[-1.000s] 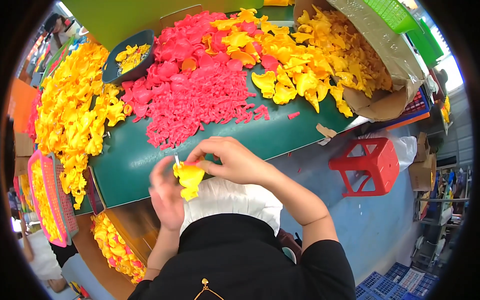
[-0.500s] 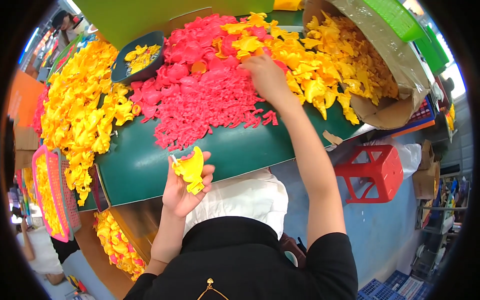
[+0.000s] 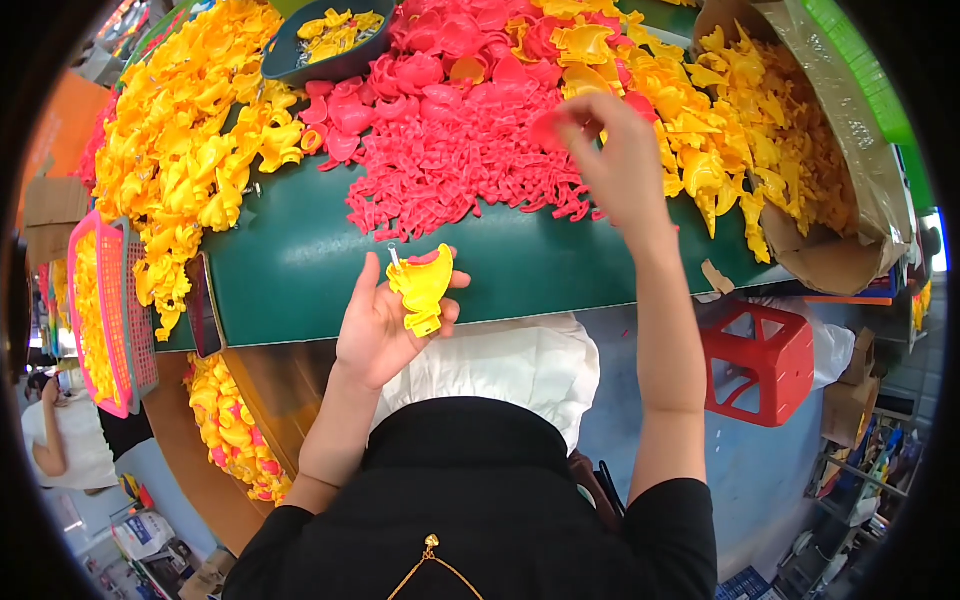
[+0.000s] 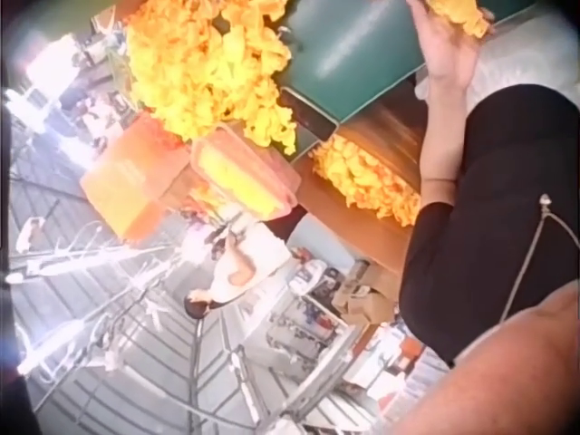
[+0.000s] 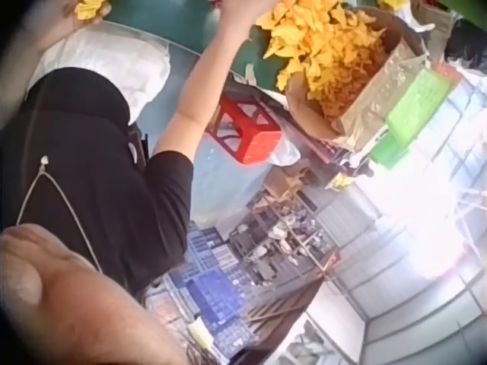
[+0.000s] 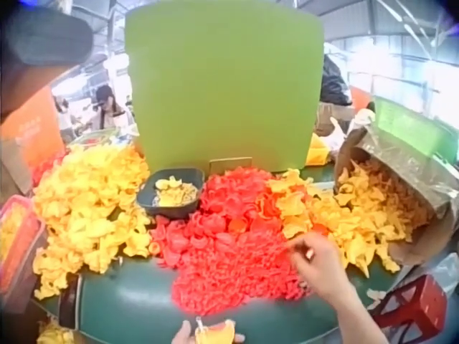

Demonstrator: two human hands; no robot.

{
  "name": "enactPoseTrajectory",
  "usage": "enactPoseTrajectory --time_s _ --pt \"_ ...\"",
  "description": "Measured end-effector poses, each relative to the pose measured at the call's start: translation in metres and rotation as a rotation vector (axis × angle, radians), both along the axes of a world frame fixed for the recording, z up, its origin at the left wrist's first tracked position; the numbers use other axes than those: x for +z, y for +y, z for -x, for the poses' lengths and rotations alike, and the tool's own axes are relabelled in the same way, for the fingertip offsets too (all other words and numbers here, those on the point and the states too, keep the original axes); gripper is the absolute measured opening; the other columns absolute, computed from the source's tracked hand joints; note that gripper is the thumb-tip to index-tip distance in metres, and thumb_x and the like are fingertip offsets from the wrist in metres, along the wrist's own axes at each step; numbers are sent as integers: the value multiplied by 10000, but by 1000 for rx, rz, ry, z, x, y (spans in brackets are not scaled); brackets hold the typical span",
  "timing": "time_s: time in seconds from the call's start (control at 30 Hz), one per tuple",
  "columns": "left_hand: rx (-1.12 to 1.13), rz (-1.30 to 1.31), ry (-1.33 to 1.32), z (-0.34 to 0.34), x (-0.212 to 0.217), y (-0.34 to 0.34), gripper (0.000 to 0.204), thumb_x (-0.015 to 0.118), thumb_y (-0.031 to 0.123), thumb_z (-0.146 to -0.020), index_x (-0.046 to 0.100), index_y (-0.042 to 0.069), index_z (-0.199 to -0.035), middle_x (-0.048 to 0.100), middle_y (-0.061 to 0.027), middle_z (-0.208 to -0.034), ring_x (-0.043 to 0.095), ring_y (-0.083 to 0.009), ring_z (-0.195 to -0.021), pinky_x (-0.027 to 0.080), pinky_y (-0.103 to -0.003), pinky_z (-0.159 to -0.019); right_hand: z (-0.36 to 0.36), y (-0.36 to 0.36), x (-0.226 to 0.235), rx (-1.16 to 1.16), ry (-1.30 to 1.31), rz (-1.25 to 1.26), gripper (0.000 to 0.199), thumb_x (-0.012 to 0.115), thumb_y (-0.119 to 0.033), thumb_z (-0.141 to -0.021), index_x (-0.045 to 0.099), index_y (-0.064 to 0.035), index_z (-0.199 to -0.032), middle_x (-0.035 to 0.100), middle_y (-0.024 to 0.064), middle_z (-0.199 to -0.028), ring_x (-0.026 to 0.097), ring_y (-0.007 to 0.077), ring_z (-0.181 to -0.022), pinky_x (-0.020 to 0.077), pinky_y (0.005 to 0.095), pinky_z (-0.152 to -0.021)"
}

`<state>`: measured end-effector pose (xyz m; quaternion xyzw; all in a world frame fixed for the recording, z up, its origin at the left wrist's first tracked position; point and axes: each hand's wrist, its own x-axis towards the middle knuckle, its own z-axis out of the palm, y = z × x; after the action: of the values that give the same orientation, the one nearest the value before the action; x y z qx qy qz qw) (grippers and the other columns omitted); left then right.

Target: Assembling small yellow toy ducks by manually attaching pink components and small rings.

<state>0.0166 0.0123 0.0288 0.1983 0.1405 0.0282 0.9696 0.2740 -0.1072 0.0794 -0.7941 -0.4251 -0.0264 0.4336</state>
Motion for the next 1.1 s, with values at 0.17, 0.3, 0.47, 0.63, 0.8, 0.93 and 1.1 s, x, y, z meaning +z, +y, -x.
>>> enactPoseTrajectory --time_s 0.17,0.3,0.47,0.63,0.8,0.93,1.1 --pt "-120 -181 21 0 -6 4 543 191 500 -1042 473 77 -1234 660 -176 -978 607 -183 -727 496 -314 -626 76 -10 -6 631 345 -123 77 631 -38 -852 612 -46 -926 626 118 -1187 622 181 -1054 501 301 -861" --pt "-220 -541 110 -2 0 22 529 200 523 -1034 462 97 -1207 657 -127 -902 566 -122 -621 404 -232 -453 118 -12 -12 559 616 124 113 641 5 -836 620 3 -946 614 127 -1215 629 194 -1048 538 291 -792" --pt "169 -1433 440 1 25 17 266 485 285 -991 529 42 -1089 633 -133 -898 583 -246 -682 477 -351 -642 132 -12 -40 237 699 -24 92 600 27 -884 623 40 -972 630 123 -1130 663 125 -896 553 222 -726" --pt "332 -2238 223 23 14 -37 386 669 42 -718 636 31 -1103 620 -86 -1068 534 -303 -978 466 -387 -865 137 -18 -31 134 823 -29 98 619 8 -896 597 44 -984 690 89 -939 669 106 -787 544 219 -707" --pt "454 -2391 195 20 -22 -34 396 757 92 -690 662 42 -1071 619 -59 -1083 533 -292 -1030 484 -351 -867 113 -25 -24 42 562 -91 96 605 4 -907 593 17 -1002 696 61 -853 640 85 -748 495 210 -603" --pt "456 -2398 21 19 -20 -27 324 757 120 -702 682 48 -1009 620 -48 -1070 540 -303 -1090 526 -342 -864 122 -4 -18 203 190 -81 100 670 16 -827 646 -8 -922 648 41 -823 618 108 -702 484 232 -570" --pt "416 -2438 -69 15 -12 -19 304 736 121 -695 672 32 -978 612 -52 -1045 546 -313 -1107 554 -338 -840 121 6 -44 287 1 8 186 695 30 -744 655 -6 -922 629 89 -794 631 216 -654 504 295 -571"
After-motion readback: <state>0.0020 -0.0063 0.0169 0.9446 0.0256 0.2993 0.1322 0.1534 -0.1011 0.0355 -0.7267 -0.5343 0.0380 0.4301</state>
